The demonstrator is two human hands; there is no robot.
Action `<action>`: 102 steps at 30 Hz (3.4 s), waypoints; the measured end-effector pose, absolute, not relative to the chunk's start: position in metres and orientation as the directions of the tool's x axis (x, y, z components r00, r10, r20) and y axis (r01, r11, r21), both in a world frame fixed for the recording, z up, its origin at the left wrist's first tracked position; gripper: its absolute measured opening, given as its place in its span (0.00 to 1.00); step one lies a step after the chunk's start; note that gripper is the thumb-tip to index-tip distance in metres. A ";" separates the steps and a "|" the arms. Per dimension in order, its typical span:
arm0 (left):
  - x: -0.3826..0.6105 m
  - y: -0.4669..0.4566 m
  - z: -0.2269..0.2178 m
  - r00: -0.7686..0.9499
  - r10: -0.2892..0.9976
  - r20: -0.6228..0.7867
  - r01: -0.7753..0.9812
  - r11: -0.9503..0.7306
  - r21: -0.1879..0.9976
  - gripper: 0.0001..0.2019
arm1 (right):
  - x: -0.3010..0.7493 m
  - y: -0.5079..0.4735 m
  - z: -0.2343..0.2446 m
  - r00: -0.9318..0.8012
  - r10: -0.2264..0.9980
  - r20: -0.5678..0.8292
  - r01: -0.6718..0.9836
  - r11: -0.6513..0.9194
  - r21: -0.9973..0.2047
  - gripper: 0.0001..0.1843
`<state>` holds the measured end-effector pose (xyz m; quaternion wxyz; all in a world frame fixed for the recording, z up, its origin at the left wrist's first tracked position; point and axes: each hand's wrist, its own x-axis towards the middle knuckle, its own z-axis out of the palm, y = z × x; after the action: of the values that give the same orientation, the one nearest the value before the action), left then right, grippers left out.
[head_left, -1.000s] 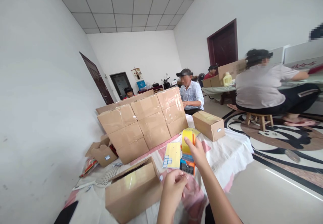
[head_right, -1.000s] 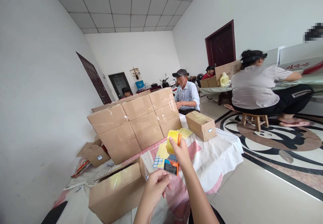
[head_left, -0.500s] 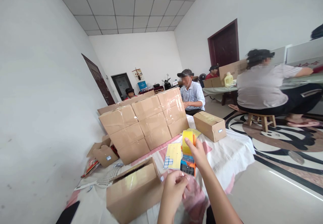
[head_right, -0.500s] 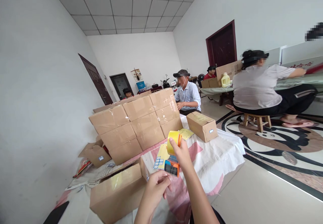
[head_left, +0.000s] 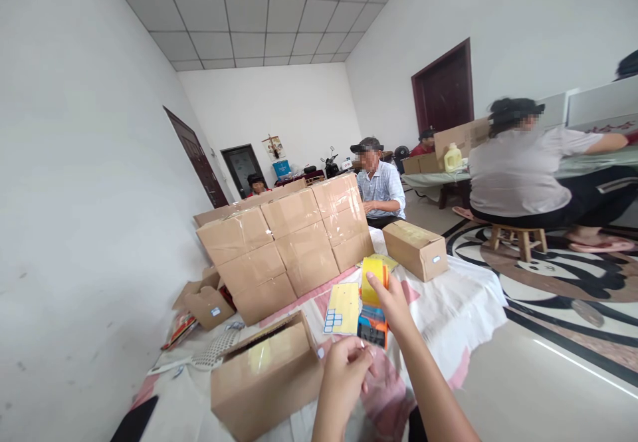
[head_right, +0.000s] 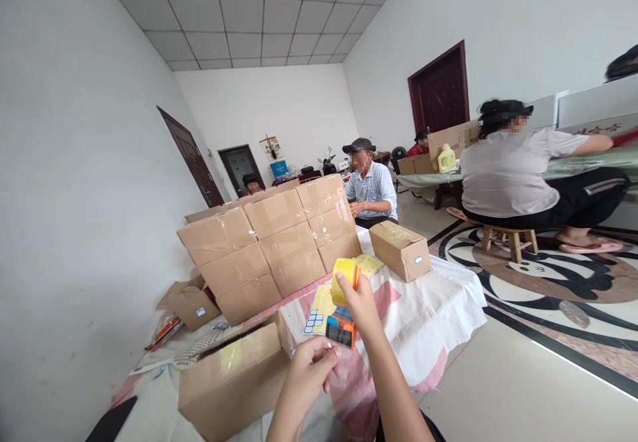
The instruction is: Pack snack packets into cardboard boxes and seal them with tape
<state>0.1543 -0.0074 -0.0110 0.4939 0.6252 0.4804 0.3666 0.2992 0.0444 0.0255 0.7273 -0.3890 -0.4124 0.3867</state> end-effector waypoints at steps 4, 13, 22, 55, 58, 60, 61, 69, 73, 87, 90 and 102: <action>0.154 -0.007 -0.011 0.270 0.963 -0.016 0.243 -0.052 0.969 0.18 | 0.299 0.045 0.024 0.359 0.883 0.304 -0.242 0.402 -0.883 0.20; 0.153 -0.007 -0.011 0.270 0.963 -0.015 0.250 -0.056 0.967 0.17 | 0.299 0.045 0.025 0.357 0.888 0.289 -0.255 0.391 -0.884 0.21; 0.152 -0.006 -0.011 0.280 0.960 -0.010 0.247 -0.062 0.967 0.20 | 0.298 0.046 0.025 0.356 0.888 0.292 -0.244 0.390 -0.888 0.21; 0.162 -0.015 -0.014 0.275 0.956 -0.102 0.262 0.028 0.965 0.24 | 0.311 0.048 0.017 0.490 0.863 0.124 -0.253 0.277 -0.927 0.23; 0.157 -0.019 -0.027 0.307 0.943 -0.131 0.251 0.053 0.966 0.26 | 0.311 0.046 0.017 0.451 0.888 0.087 -0.280 0.234 -0.931 0.22; 0.152 -0.021 -0.038 0.316 0.942 -0.118 0.203 0.055 0.978 0.26 | 0.309 0.045 0.019 0.419 0.905 0.077 -0.308 0.221 -0.926 0.20; 0.148 -0.021 -0.044 0.326 0.940 -0.099 0.169 0.045 0.985 0.26 | 0.308 0.044 0.020 0.404 0.912 0.074 -0.322 0.218 -0.921 0.20; 0.117 -0.024 -0.063 0.356 0.930 -0.090 0.178 0.027 0.984 0.20 | 0.290 0.042 0.030 0.273 0.956 0.105 -0.372 0.205 -0.905 0.20; 0.108 -0.020 -0.067 0.315 0.945 -0.086 0.203 0.021 0.979 0.25 | 0.279 0.042 0.031 0.233 0.966 0.110 -0.324 0.184 -0.928 0.19; 0.117 -0.014 -0.063 0.345 0.938 0.008 0.127 -0.056 0.990 0.41 | 0.273 0.035 0.032 0.052 0.989 0.139 -0.374 0.148 -0.916 0.21; 0.122 -0.014 -0.064 0.336 0.939 0.079 0.082 -0.113 0.990 0.38 | 0.274 0.033 0.029 0.011 0.992 0.128 -0.381 0.122 -0.916 0.20; 0.134 -0.009 -0.067 0.296 0.951 0.088 0.082 -0.117 0.990 0.41 | 0.284 0.025 0.009 -0.047 0.971 0.235 -0.307 0.210 -0.928 0.25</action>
<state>0.1338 -0.0087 -0.0675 0.5162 0.6176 0.4181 0.4210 0.2842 0.0252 0.0085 0.6025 -0.3372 -0.4918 0.5305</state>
